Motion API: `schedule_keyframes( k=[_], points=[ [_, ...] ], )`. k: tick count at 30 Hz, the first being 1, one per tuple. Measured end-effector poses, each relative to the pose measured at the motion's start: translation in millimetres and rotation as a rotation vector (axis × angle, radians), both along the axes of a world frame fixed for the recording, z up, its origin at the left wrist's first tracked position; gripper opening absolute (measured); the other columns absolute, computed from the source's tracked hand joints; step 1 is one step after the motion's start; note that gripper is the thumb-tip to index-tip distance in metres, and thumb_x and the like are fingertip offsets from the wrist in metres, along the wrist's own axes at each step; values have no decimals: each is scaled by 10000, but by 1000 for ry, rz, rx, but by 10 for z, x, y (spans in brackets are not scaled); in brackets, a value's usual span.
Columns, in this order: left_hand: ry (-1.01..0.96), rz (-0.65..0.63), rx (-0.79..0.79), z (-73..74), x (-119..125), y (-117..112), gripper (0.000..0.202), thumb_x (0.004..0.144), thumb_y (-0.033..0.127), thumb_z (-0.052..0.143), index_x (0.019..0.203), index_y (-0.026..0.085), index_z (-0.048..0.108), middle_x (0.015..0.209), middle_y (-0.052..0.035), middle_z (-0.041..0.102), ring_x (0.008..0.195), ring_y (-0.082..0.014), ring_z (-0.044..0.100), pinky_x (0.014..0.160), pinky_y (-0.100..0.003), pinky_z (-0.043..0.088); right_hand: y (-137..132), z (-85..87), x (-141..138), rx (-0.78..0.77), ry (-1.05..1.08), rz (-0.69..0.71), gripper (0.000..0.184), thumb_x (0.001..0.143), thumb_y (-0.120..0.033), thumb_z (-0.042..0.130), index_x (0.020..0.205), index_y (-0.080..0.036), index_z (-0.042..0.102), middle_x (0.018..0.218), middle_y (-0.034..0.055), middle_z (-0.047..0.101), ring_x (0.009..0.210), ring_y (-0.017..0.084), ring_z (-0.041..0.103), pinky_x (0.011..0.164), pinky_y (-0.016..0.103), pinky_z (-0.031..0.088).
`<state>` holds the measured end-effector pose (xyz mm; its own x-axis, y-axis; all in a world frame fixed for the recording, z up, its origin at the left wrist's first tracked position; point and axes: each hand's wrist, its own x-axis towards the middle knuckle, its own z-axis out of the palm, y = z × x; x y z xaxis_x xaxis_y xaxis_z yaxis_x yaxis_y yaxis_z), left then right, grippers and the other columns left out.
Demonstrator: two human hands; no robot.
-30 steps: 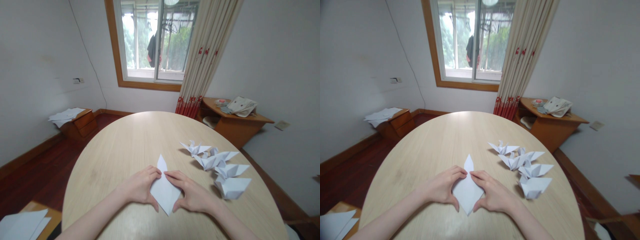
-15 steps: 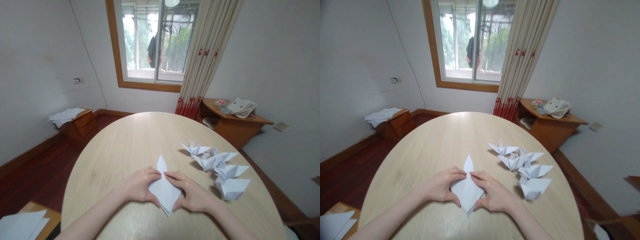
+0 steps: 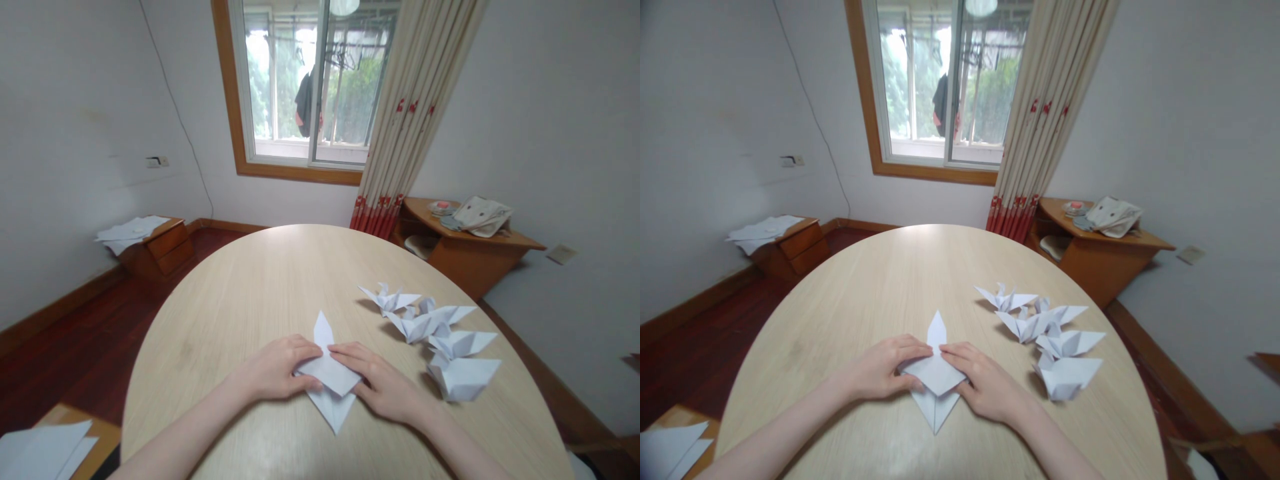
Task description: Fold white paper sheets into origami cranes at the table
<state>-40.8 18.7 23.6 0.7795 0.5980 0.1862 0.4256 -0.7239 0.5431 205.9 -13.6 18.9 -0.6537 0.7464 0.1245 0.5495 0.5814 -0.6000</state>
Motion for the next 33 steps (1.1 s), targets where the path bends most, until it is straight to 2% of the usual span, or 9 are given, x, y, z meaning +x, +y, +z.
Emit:
schedule_keyframes(
  k=[4, 8, 13, 17, 24, 26, 29, 33],
  points=[
    [42, 28, 17, -23, 2, 2, 397, 958, 418, 472, 1228, 151, 590, 1181, -128, 667, 1092, -256, 608, 946, -380, 465, 6, -73, -8, 45, 34, -46, 372, 942, -166, 429, 1283, -203, 571, 1316, 109, 587, 1213, 216, 524, 1040, 424, 422],
    [50, 76, 21, -23, 11, -15, 371, 991, 333, 380, 1246, 142, 571, 1176, -129, 672, 1063, -241, 628, 924, -381, 484, 2, -103, -39, 65, 64, -94, 365, 954, -177, 375, 1265, -185, 565, 1258, 116, 628, 1165, 219, 571, 995, 426, 462],
    [-22, 122, 4, -77, 41, -12, 350, 943, 237, 418, 1239, 130, 569, 1157, -132, 681, 1032, -238, 646, 902, -372, 498, 4, -135, -77, 91, 90, -146, 352, 970, -214, 354, 1252, -194, 564, 1195, 122, 663, 1116, 228, 608, 950, 419, 490],
    [-86, 168, -66, -79, 74, -10, 329, 928, 207, 422, 1208, 165, 591, 1135, -100, 693, 1011, -214, 650, 893, -340, 494, 3, -164, -83, 92, 123, -198, 345, 979, -242, 339, 1248, -188, 549, 1145, 129, 677, 1067, 240, 632, 907, 404, 507],
    [-147, 208, -183, -17, 105, -47, 323, 914, 193, 418, 1183, 199, 597, 1033, -50, 713, 924, -198, 661, 821, -300, 493, -12, -196, -82, 45, 165, -286, 375, 973, -289, 321, 1327, -202, 411, 1164, 131, 657, 976, 248, 673, 825, 379, 538],
    [-166, 225, -188, -29, 103, -56, 317, 918, 206, 408, 1198, 194, 557, 1058, -63, 701, 922, -204, 661, 804, -304, 493, -13, -237, -78, 40, 204, -307, 373, 972, -295, 320, 1330, -201, 366, 1178, 141, 642, 1018, 248, 662, 846, 386, 535],
    [-219, 251, -187, -80, 92, -63, 311, 935, 212, 383, 1245, 202, 416, 1087, -82, 676, 884, -191, 663, 747, -289, 494, -10, -300, -70, 97, 286, -333, 332, 970, -289, 324, 1288, -198, 351, 1162, 149, 629, 1036, 226, 655, 860, 370, 538],
    [-133, 285, -105, -147, 82, -69, 214, 943, 195, 330, 1152, 214, 369, 826, -11, 647, 669, -165, 629, 628, -260, 469, -3, -279, -69, 174, 255, -273, 252, 946, -208, 327, 1164, -215, 451, 1127, 129, 644, 960, 208, 669, 841, 355, 543]
  ],
)
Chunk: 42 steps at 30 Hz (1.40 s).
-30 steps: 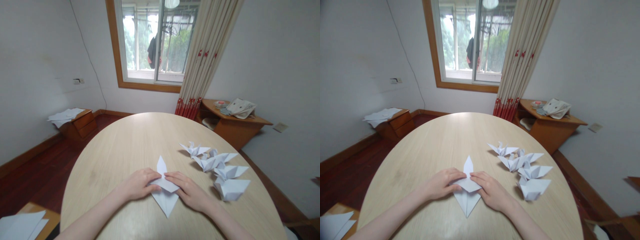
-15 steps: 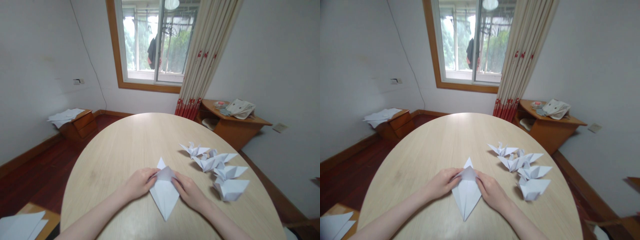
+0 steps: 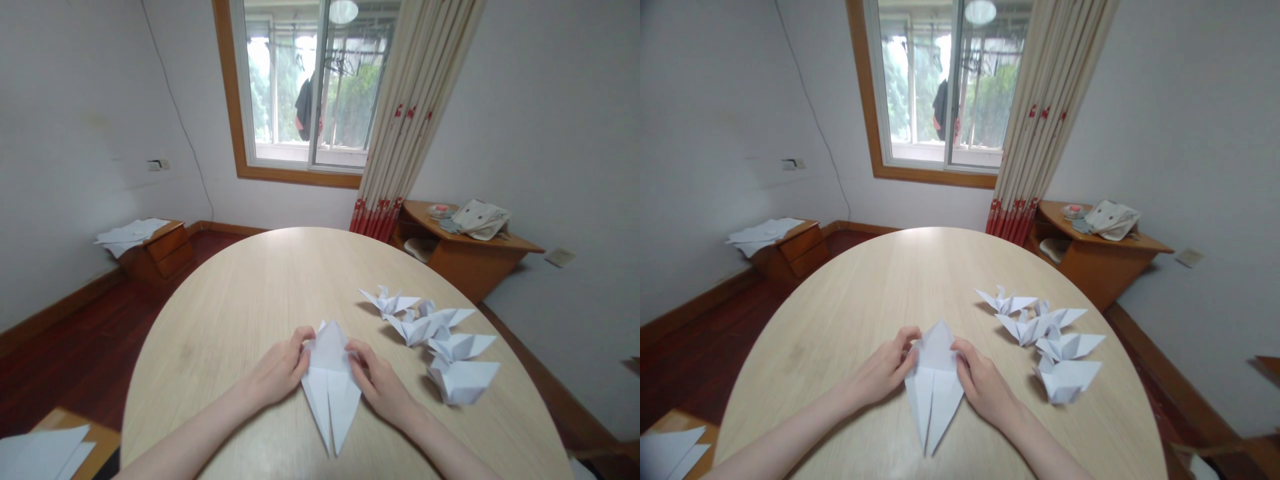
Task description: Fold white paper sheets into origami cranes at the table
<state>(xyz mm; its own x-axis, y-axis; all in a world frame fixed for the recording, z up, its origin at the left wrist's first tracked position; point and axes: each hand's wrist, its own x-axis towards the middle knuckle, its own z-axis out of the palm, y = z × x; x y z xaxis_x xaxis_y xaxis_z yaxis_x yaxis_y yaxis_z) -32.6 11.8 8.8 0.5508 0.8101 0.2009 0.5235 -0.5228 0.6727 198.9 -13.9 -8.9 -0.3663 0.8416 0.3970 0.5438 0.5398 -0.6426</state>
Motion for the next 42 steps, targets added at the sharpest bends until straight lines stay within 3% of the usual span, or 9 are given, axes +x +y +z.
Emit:
schedule_keyframes(
  k=[2, 7, 10, 20, 27, 35, 42],
  points=[
    [51, -5, 64, -4, 1, -5, 219, 918, 144, 321, 1110, 225, 388, 819, 8, 620, 650, -152, 609, 642, -258, 470, 4, 45, -3, 29, -47, 45, 262, 924, -165, 333, 1113, -217, 507, 1153, 125, 641, 1047, 219, 635, 901, 371, 517],
    [87, -95, 156, 46, 10, -26, 281, 851, 60, 362, 1013, 219, 527, 1232, -69, 560, 976, -186, 624, 827, -293, 495, 10, 82, -2, 53, -98, 88, 306, 918, -146, 347, 1120, -217, 566, 1168, 120, 636, 1130, 225, 591, 947, 392, 499],
    [112, -88, 158, 58, 14, -40, 293, 859, 78, 377, 1012, 199, 595, 1346, -98, 498, 1031, -220, 631, 865, -329, 508, 4, 68, -2, 30, -104, 92, 321, 930, -155, 347, 1155, -216, 569, 1202, 124, 611, 1151, 224, 573, 965, 397, 488],
    [185, -55, 152, 73, 67, -73, 255, 838, 102, 456, 978, 170, 658, 1382, -138, 472, 1133, -256, 585, 945, -385, 489, -19, 102, -74, -57, -132, 107, 332, 947, -153, 363, 1180, -196, 595, 1340, 135, 507, 1231, 233, 500, 1014, 412, 437],
    [200, -50, 267, 80, 66, -72, 286, 785, 80, 523, 958, 217, 705, 1303, -110, 536, 1137, -292, 529, 941, -464, 444, -39, 112, -66, 19, -204, 73, 323, 893, -102, 413, 1077, -197, 661, 1291, 129, 559, 1161, 255, 532, 948, 440, 464],
    [217, -34, 262, 88, 81, -97, 305, 785, 80, 518, 953, 249, 709, 1316, -74, 525, 1141, -277, 500, 931, -460, 434, -41, 98, -78, 73, -220, 70, 325, 830, -47, 450, 970, -221, 686, 1280, 109, 561, 1134, 257, 550, 901, 438, 472],
    [348, -45, 314, 142, 90, -108, 195, 813, 110, 509, 907, 206, 650, 1300, -83, 538, 1113, -279, 497, 883, -436, 431, -74, 157, -104, 13, -264, 39, 250, 854, -66, 420, 919, -203, 619, 1123, 100, 590, 1032, 243, 561, 854, 397, 475]
  ],
)
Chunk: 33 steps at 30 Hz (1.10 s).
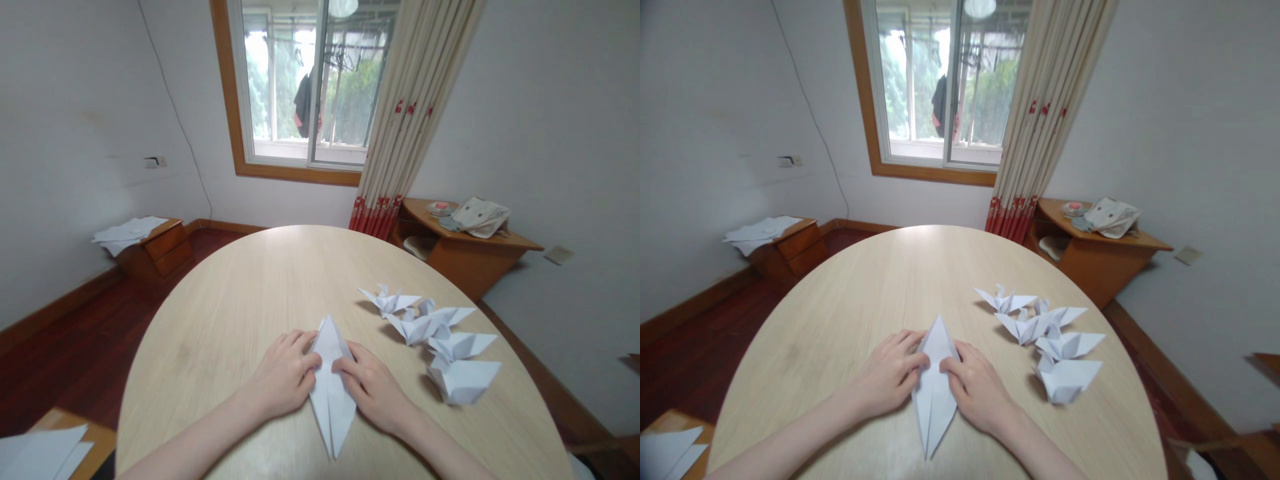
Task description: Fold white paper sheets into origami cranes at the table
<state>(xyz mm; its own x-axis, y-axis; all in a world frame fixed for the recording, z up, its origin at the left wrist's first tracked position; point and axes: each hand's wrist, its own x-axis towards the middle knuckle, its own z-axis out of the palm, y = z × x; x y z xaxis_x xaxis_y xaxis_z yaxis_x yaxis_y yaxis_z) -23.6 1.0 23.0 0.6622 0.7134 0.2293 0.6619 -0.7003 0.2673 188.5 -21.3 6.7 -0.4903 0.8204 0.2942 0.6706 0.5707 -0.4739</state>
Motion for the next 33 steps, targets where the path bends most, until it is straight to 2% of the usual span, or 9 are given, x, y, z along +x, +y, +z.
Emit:
schedule_keyframes(
  k=[4, 10, 16, 23, 28, 30, 33],
  points=[
    [73, 0, 71, 25, 0, -5, 138, 821, 150, 513, 891, 194, 623, 1299, -92, 539, 1122, -288, 487, 871, -436, 414, -4, 31, -10, -13, -84, -20, 219, 863, -77, 392, 903, -196, 572, 991, 91, 593, 921, 235, 563, 787, 379, 480],
    [124, 15, 109, 46, 6, 5, 100, 827, 203, 521, 867, 195, 612, 1204, -81, 595, 1078, -280, 505, 833, -416, 407, 28, 21, 11, -6, -122, -9, 210, 851, -70, 369, 879, -189, 540, 942, 90, 596, 902, 238, 548, 791, 389, 465],
    [157, 11, 135, 50, -1, 16, 96, 839, 217, 519, 831, 189, 610, 1201, -69, 605, 1051, -270, 513, 820, -410, 397, 18, 6, 21, -21, -152, -21, 196, 839, -65, 368, 841, -192, 517, 898, 82, 580, 855, 227, 538, 756, 373, 463],
    [150, 18, 135, 14, -12, 25, 104, 842, 206, 508, 831, 187, 610, 1230, -63, 591, 1047, -262, 512, 817, -410, 393, 10, 26, -1, -8, -192, -43, 184, 837, -60, 383, 804, -194, 505, 922, 91, 560, 893, 234, 525, 772, 369, 466],
    [139, 15, 106, 29, -16, 46, 110, 850, 193, 498, 826, 193, 606, 1192, -54, 599, 1030, -249, 513, 816, -394, 389, 21, 45, 2, 38, -195, -38, 192, 897, -114, 385, 802, -197, 529, 926, 86, 577, 882, 234, 530, 777, 382, 466],
    [132, 4, 94, 34, -19, 60, 100, 844, 188, 506, 815, 195, 602, 1137, -43, 616, 1005, -240, 517, 806, -382, 388, 37, 54, 27, 68, -166, -30, 199, 918, -143, 385, 819, -199, 549, 984, 94, 597, 944, 245, 535, 834, 411, 458],
    [130, -7, 83, 35, -28, 79, 94, 835, 186, 516, 794, 194, 599, 1030, -40, 632, 968, -235, 521, 785, -367, 386, 61, 61, 79, 134, -88, 7, 220, 933, -173, 378, 914, -208, 595, 1172, 110, 587, 1135, 268, 493, 952, 467, 407]
  ],
)
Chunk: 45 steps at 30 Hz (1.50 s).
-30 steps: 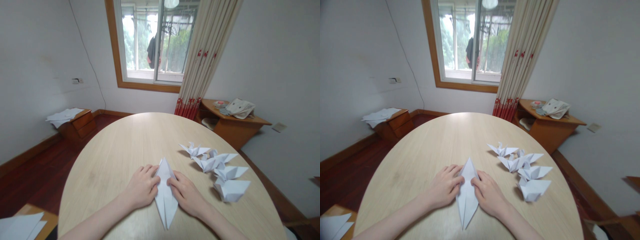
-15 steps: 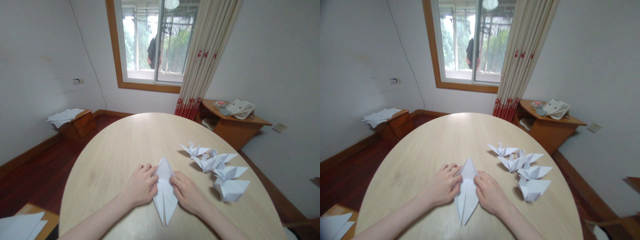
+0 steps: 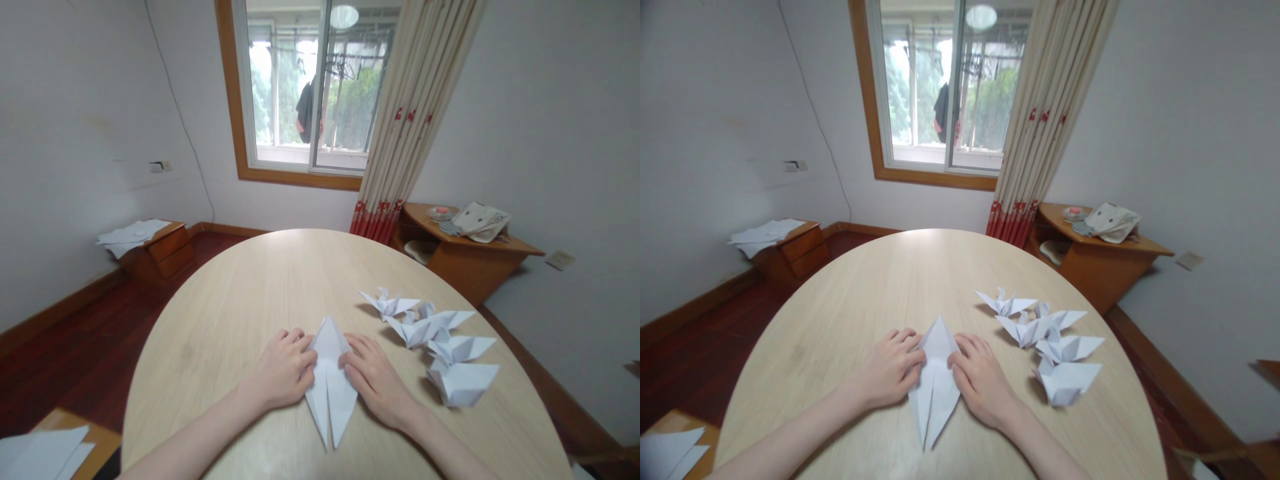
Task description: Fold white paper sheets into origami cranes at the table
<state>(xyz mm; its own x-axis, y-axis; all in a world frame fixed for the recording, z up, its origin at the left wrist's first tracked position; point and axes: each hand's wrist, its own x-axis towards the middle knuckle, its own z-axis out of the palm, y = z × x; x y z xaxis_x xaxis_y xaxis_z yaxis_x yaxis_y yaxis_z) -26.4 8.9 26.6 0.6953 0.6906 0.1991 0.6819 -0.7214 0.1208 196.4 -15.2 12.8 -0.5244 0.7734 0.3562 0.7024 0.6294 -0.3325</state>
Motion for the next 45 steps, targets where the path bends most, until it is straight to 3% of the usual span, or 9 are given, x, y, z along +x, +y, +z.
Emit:
schedule_keyframes(
  k=[5, 10, 13, 17, 24, 31, 36, 45],
  points=[
    [-23, 0, 10, -11, -18, 25, 95, 821, 172, 514, 778, 189, 597, 966, -42, 634, 957, -237, 519, 781, -367, 387, 11, -11, 59, 96, 102, 77, 323, 939, -173, 344, 1162, -241, 566, 1350, 101, 522, 1287, 267, 417, 1022, 517, 353],
    [-38, -28, 10, -36, -33, 38, 85, 810, 163, 520, 780, 192, 593, 960, -39, 639, 970, -240, 524, 794, -371, 390, 19, -21, 78, 241, 174, 93, 454, 859, -51, 328, 1240, -227, 502, 1351, 112, 525, 1279, 248, 438, 996, 477, 402],
    [-36, -40, 9, -56, -40, 44, 82, 800, 156, 525, 802, 195, 597, 971, -42, 638, 990, -244, 522, 809, -373, 393, 11, 0, 78, 306, 136, 147, 494, 806, 11, 342, 1204, -222, 518, 1304, 101, 573, 1249, 232, 465, 969, 440, 424],
    [-51, -59, 12, -82, -46, 52, 108, 785, 133, 529, 834, 197, 601, 1043, -50, 637, 1013, -246, 518, 826, -379, 400, -27, 50, 54, 310, 55, 227, 370, 797, -16, 411, 1075, -209, 563, 1203, 88, 645, 1208, 242, 497, 947, 431, 424],
    [-186, -102, 8, -104, -56, 52, 154, 796, 107, 514, 878, 195, 609, 1280, -58, 571, 1079, -245, 507, 885, -398, 415, -54, 67, 27, 231, 52, 247, 233, 764, -66, 413, 867, -217, 558, 988, 51, 688, 1204, 267, 498, 1026, 505, 307],
    [-353, -187, 0, -81, -55, 39, 202, 844, 98, 435, 914, 190, 600, 1247, -87, 600, 1078, -228, 545, 899, -391, 440, -74, 119, -3, 185, -22, 293, 200, 757, -85, 408, 828, -215, 542, 879, 41, 681, 1137, 247, 543, 1042, 507, 259],
    [-414, -210, -15, -46, -58, 14, 211, 841, 149, 448, 998, 200, 578, 1247, -104, 597, 1093, -233, 555, 925, -393, 432, -104, 145, -57, 160, -62, 250, 174, 778, -95, 413, 816, -209, 539, 871, 51, 661, 1030, 237, 567, 1034, 505, 278],
    [-341, -209, -198, 52, -115, 31, 393, 802, 193, 560, 1186, 210, 475, 1420, -105, 441, 1280, -263, 387, 1068, -453, 317, -92, 119, -67, 164, -62, 189, 155, 774, -101, 413, 793, -204, 528, 848, 63, 638, 891, 235, 551, 981, 508, 336]
  ],
)
